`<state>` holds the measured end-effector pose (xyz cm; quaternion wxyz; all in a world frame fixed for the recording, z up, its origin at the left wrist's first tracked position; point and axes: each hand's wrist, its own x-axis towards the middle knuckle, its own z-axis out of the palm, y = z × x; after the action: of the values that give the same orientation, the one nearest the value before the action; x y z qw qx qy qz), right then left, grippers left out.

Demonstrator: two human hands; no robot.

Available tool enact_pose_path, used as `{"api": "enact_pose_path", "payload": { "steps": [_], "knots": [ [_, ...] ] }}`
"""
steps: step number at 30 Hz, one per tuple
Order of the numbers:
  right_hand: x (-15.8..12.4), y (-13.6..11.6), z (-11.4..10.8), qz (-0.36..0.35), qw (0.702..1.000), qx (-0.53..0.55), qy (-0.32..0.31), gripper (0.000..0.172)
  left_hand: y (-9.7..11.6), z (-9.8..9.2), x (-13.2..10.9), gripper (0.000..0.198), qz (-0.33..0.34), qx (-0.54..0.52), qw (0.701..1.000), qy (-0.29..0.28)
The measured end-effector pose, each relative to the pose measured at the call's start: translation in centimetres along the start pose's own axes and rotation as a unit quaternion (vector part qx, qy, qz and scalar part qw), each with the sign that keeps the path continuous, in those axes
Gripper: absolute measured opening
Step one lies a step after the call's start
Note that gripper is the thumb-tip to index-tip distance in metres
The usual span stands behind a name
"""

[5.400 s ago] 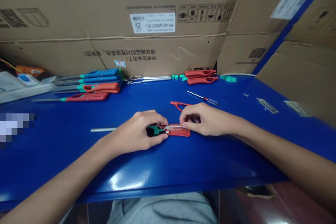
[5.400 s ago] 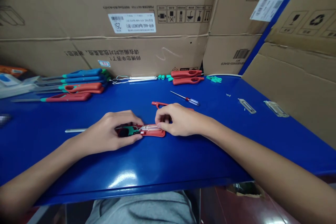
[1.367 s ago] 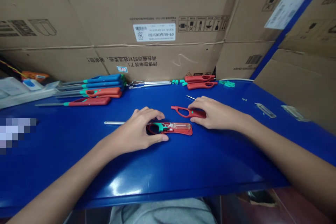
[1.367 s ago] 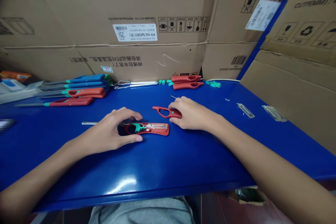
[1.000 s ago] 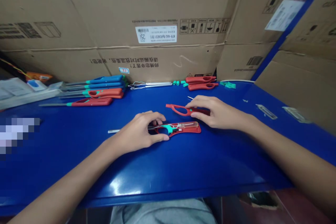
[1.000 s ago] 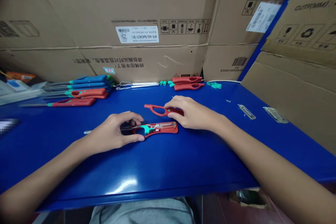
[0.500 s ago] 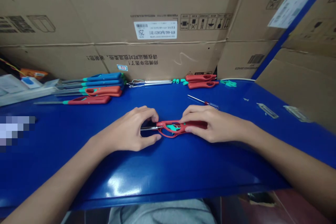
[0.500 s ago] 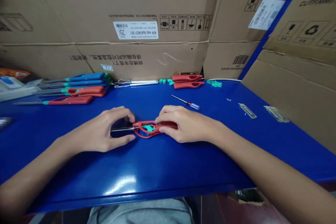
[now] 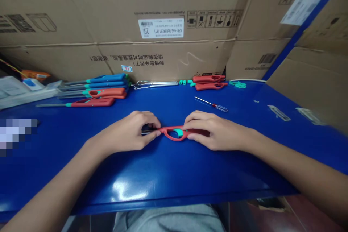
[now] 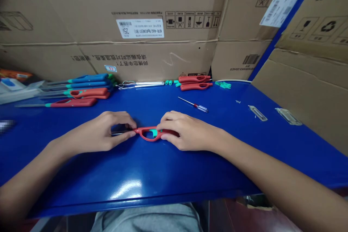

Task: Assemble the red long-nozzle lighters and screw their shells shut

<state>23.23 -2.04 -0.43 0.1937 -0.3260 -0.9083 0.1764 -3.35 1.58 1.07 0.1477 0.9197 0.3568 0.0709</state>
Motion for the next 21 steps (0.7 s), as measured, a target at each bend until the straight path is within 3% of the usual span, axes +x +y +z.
{"api": "enact_pose_path", "payload": {
  "steps": [5,21],
  "knots": [
    [-0.22,0.33,-0.63,0.009,1.000,-0.024,-0.015,0.030,-0.10,0.03,-0.02,0.023,-0.004,0.007,1.000,0.002],
    [-0.05,0.50,-0.82,0.016,0.999,-0.037,-0.033,0.026,-0.03,-0.07,-0.06,0.023,0.004,0.014,1.000,0.011]
  ]
}}
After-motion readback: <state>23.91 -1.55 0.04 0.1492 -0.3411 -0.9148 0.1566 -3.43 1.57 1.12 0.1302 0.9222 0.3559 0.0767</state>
